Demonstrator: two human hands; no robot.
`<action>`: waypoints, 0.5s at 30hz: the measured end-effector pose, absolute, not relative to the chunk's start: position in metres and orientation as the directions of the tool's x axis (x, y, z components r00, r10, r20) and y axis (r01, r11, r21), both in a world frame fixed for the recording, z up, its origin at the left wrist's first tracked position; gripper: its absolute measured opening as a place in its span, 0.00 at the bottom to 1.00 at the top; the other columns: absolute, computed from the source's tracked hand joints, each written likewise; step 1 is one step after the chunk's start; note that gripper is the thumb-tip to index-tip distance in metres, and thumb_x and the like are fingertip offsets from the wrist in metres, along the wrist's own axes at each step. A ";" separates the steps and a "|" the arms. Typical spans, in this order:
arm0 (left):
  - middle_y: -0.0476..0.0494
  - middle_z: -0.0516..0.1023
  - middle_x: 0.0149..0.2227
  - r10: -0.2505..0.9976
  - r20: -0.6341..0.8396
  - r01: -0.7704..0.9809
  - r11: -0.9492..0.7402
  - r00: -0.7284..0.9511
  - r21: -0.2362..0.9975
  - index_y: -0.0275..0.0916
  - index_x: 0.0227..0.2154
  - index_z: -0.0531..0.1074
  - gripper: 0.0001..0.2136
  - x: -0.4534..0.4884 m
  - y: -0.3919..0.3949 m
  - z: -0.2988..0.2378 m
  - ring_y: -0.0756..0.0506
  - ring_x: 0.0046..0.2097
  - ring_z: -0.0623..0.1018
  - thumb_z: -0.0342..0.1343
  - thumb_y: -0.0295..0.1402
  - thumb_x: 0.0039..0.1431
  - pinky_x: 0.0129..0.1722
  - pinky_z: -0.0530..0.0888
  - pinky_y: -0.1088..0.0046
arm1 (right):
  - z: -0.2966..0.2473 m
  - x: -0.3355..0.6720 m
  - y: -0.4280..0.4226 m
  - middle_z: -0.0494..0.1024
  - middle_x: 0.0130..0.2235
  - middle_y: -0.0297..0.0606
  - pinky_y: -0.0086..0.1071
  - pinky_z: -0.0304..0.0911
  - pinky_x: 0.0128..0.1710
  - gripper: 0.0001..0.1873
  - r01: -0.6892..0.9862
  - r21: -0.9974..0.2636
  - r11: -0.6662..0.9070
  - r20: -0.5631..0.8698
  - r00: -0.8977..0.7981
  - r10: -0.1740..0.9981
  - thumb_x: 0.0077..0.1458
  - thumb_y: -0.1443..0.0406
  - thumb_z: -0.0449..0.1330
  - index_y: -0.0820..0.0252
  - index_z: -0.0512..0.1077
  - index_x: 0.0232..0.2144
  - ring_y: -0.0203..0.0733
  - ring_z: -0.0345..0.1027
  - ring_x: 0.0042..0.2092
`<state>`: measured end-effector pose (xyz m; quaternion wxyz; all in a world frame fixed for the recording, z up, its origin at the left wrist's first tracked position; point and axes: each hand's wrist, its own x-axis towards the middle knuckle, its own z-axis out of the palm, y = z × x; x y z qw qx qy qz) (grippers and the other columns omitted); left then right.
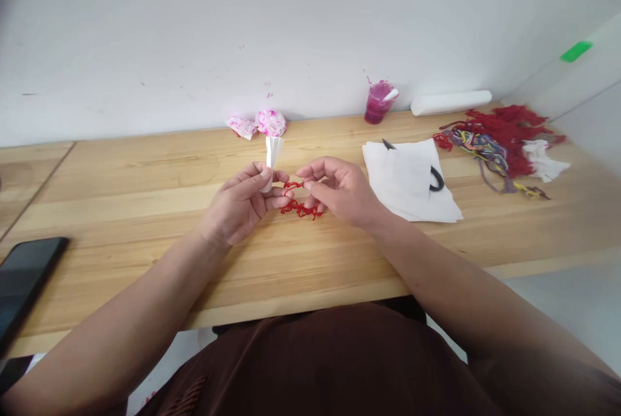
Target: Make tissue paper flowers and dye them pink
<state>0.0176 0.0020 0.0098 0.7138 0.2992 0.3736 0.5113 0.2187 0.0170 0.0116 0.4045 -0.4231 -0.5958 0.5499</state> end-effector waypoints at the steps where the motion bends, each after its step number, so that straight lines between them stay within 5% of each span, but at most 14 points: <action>1: 0.44 0.80 0.35 0.954 -0.221 -0.504 0.296 0.204 0.811 0.37 0.35 0.67 0.04 0.017 0.002 0.010 0.48 0.32 0.84 0.54 0.25 0.67 0.32 0.82 0.75 | 0.011 0.219 0.017 0.80 0.31 0.35 0.26 0.73 0.24 0.09 0.054 -0.998 0.032 0.013 -0.316 0.949 0.56 0.64 0.68 0.62 0.78 0.39 0.34 0.76 0.26; 15: 0.49 0.77 0.24 0.937 -0.211 -0.483 0.326 0.278 0.812 0.38 0.33 0.67 0.05 0.012 -0.001 0.017 0.52 0.23 0.75 0.59 0.27 0.62 0.22 0.74 0.82 | 0.009 0.220 0.020 0.76 0.24 0.31 0.26 0.68 0.22 0.07 0.101 -0.995 -0.007 -0.040 -0.333 0.942 0.54 0.65 0.69 0.61 0.78 0.36 0.32 0.71 0.22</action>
